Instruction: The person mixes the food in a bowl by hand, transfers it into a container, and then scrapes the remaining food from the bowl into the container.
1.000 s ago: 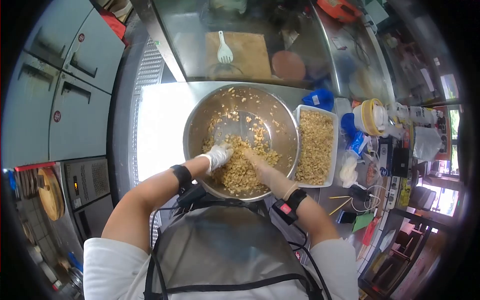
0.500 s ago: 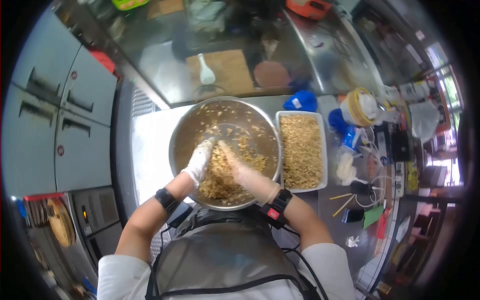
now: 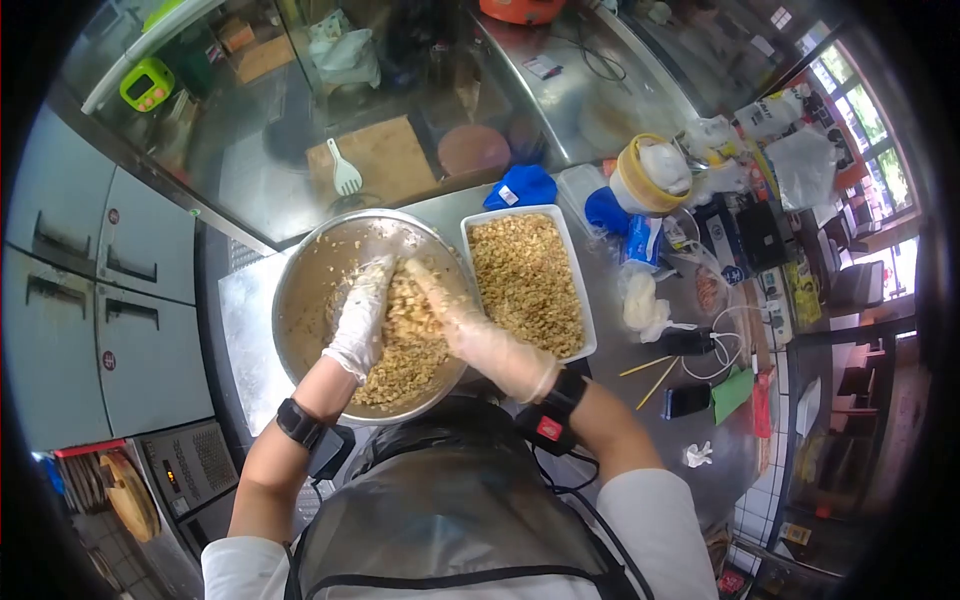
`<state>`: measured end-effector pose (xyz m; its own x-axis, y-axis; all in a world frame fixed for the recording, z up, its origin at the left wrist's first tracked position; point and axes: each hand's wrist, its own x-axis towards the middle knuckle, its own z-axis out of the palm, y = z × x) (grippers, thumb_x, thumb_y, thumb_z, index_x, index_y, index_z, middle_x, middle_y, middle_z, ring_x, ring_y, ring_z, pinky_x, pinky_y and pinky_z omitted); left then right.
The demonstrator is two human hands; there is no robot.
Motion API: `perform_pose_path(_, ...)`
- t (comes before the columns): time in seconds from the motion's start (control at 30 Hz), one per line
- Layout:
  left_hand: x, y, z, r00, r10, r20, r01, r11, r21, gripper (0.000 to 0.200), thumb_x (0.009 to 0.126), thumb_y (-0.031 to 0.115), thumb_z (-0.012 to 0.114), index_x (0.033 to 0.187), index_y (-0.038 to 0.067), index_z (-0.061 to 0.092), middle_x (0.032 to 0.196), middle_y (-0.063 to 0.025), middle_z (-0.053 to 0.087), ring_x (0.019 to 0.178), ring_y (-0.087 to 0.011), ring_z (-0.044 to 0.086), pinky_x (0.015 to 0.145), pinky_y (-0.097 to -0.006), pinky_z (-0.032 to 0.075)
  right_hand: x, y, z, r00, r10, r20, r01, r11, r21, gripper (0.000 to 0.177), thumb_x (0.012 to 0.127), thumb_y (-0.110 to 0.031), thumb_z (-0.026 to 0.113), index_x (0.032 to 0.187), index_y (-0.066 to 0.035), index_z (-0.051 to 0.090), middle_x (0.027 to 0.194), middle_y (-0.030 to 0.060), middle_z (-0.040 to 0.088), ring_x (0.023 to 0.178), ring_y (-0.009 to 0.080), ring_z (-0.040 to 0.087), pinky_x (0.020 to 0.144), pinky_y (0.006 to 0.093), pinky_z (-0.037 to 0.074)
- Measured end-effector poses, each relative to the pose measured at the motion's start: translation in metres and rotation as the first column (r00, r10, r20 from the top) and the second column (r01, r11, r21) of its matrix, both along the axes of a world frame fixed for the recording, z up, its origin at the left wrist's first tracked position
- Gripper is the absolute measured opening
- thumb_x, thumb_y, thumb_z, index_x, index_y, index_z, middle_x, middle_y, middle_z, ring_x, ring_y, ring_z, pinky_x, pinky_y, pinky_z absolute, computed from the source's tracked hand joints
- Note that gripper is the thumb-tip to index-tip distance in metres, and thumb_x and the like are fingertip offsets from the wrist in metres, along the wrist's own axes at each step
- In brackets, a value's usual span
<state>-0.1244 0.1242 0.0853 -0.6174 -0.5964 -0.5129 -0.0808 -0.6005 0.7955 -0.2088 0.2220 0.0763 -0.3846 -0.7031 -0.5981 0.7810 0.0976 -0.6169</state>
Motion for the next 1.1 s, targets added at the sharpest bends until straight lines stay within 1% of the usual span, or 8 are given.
perform_pose_path(0.27,-0.087,0.092,0.022,0.971,-0.172,-0.166,0.220,0.916,0.337,0.045,0.093,0.044,0.054,0.126,0.013,0.050,0.110,-0.0076,0.062,0.095,-0.0206,0.062,0.083,-0.0379,0.052,-0.085,0.101,0.028,0.990,-0.105,-0.098,0.098,0.992,-0.075,0.055,0.088,-0.044,0.062,0.127,-0.008,0.049,0.111,0.0077,0.061,0.096,0.0178,0.061,0.083,0.0352,0.052)
perform_pose_path(0.47,-0.119,0.113,-0.028,0.908,-0.295,-0.299,0.399,0.827,0.397,0.066,0.093,0.055,0.045,0.143,0.014,0.033,0.140,-0.0092,0.042,0.125,-0.0270,0.043,0.104,-0.0515,0.035,-0.130,0.132,-0.031,0.982,-0.102,-0.161,0.102,0.995,-0.009,0.067,0.091,-0.047,0.055,0.142,-0.008,0.037,0.138,0.0108,0.044,0.120,0.0201,0.047,0.096,0.0406,0.043)
perform_pose_path(0.57,-0.115,0.120,-0.020,0.937,-0.328,-0.123,0.349,0.905,0.245,0.072,0.093,0.059,0.041,0.149,0.019,0.021,0.155,-0.0048,0.014,0.142,-0.0274,0.013,0.107,-0.0614,0.019,-0.128,0.145,-0.036,0.962,0.024,-0.271,-0.043,0.997,-0.065,0.064,0.095,-0.047,0.047,0.143,-0.007,0.034,0.144,0.0121,0.038,0.129,0.0231,0.039,0.105,0.0410,0.036)
perform_pose_path(0.67,-0.099,0.117,-0.011,0.892,-0.408,-0.196,0.432,0.896,0.103,0.075,0.091,0.060,0.043,0.150,0.019,0.018,0.156,-0.0045,0.009,0.143,-0.0285,0.007,0.108,-0.0610,0.018,-0.123,0.162,-0.059,0.697,0.171,-0.697,-0.208,0.978,0.032,0.057,0.098,-0.038,0.044,0.142,-0.004,0.035,0.147,0.0147,0.034,0.135,0.0289,0.033,0.110,0.0439,0.029)
perform_pose_path(0.73,-0.095,0.119,0.006,0.939,-0.320,-0.128,0.342,0.912,0.229,0.064,0.094,0.054,0.044,0.146,0.019,0.030,0.147,-0.0055,0.033,0.132,-0.0249,0.033,0.105,-0.0516,0.030,-0.119,0.172,-0.062,-0.265,0.306,-0.915,-0.277,0.884,0.376,0.053,0.097,-0.033,0.043,0.141,-0.005,0.036,0.149,0.0175,0.028,0.140,0.0354,0.022,0.113,0.0463,0.022)
perform_pose_path(0.8,-0.089,0.114,-0.007,0.937,-0.349,-0.033,0.350,0.929,0.122,0.085,0.089,0.060,0.048,0.149,0.009,0.016,0.155,-0.0131,0.011,0.142,-0.0328,0.007,0.109,-0.0589,0.020,-0.118,0.169,-0.063,-0.309,0.390,-0.867,-0.292,0.829,0.477,0.052,0.094,-0.033,0.045,0.141,-0.012,0.039,0.151,0.0177,0.023,0.140,0.0396,0.017,0.113,0.0508,0.017)
perform_pose_path(0.87,-0.084,0.113,-0.012,0.941,-0.328,-0.082,0.335,0.938,0.092,0.087,0.089,0.059,0.049,0.148,0.005,0.016,0.154,-0.0171,0.013,0.142,-0.0332,0.009,0.109,-0.0574,0.021,-0.122,0.160,-0.065,-0.542,0.540,-0.644,-0.191,0.667,0.720,0.049,0.095,-0.035,0.043,0.141,-0.019,0.040,0.153,0.0139,0.019,0.141,0.0401,0.014,0.114,0.0526,0.012)
perform_pose_path(1.1,-0.065,0.110,0.003,0.979,-0.202,-0.034,0.204,0.978,0.048,0.070,0.092,0.050,0.051,0.145,0.010,0.030,0.149,-0.0108,0.030,0.137,-0.0276,0.025,0.105,-0.0517,0.031,-0.143,0.114,-0.079,-0.565,0.600,-0.566,-0.078,0.644,0.761,0.046,0.096,-0.038,0.037,0.139,-0.024,0.044,0.153,0.0098,0.023,0.140,0.0382,0.018,0.114,0.0528,0.007)
